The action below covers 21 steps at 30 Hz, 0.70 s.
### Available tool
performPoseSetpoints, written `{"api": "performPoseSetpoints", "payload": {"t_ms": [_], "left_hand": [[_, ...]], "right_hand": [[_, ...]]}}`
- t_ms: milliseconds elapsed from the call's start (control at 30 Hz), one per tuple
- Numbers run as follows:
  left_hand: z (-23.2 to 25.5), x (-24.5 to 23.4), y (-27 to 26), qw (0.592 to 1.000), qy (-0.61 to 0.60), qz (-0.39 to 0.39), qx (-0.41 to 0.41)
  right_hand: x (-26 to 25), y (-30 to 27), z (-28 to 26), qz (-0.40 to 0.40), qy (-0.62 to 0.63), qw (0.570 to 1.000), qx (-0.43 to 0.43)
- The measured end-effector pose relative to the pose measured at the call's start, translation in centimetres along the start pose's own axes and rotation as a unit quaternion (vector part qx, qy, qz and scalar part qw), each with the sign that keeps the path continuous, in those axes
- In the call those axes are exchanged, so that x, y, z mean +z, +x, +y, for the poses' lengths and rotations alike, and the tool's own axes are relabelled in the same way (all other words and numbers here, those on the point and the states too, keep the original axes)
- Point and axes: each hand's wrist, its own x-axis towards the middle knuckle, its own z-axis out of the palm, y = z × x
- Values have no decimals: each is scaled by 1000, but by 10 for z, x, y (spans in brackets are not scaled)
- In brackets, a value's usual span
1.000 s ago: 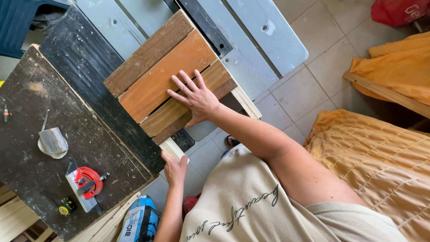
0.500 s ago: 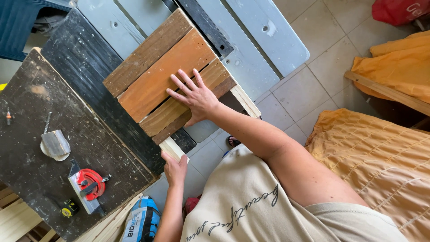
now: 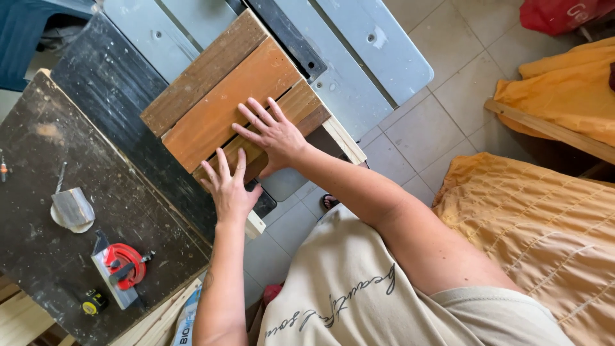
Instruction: Arranging and aligning wooden planks on a table saw surface using a miter gauge for preparation
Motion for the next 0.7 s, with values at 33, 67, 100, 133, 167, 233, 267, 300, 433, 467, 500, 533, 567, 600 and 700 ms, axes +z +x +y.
{"api": "performPoseSetpoints", "payload": {"t_ms": [33, 67, 100, 133, 167, 233, 267, 300, 433, 467, 500, 533, 567, 600, 700], "left_hand": [[1, -2, 1, 1000, 2, -2, -4], [1, -4, 1, 1000, 8, 10, -1], [0, -4, 5, 1000, 13, 25, 4], [-7, -2, 1, 1000, 15, 27, 2], [-11, 0, 4, 997, 45, 49, 26], [-15, 1, 9, 993, 75, 70, 54], [-15, 0, 9, 997, 45, 49, 38], [-15, -3, 8, 999, 16, 25, 20], [-17, -4, 13, 999, 42, -31, 5], [-16, -4, 13, 998, 43, -37, -2], [-16, -3, 16, 998, 43, -42, -6], [-17, -3, 17, 998, 45, -41, -3], [-17, -3, 17, 998, 46, -41, -3], [-17, -3, 17, 998, 47, -40, -4], [-16, -3, 18, 998, 47, -43, -6]], "right_hand": [[0, -2, 0, -1, 4, 1000, -3], [-1, -4, -2, -2, 10, 1000, 3], [-1, -4, -1, -2, 14, 1000, 9], [1, -5, -6, -1, 14, 1000, 6], [1, -5, -4, 1, 19, 1000, 8], [0, -6, -2, 6, 24, 1000, 13], [1, -7, -1, 7, 23, 1000, 12], [1, -6, -2, 9, 24, 1000, 11], [3, -4, 1, 15, 22, 1000, 12], [3, -4, 1, 12, 21, 1000, 10], [1, -4, 3, 11, 19, 1000, 10], [2, -2, 3, 13, 20, 1000, 13], [2, -2, 3, 12, 19, 1000, 12], [3, -2, 3, 10, 18, 1000, 11], [4, -1, 5, 12, 15, 1000, 8]]}}
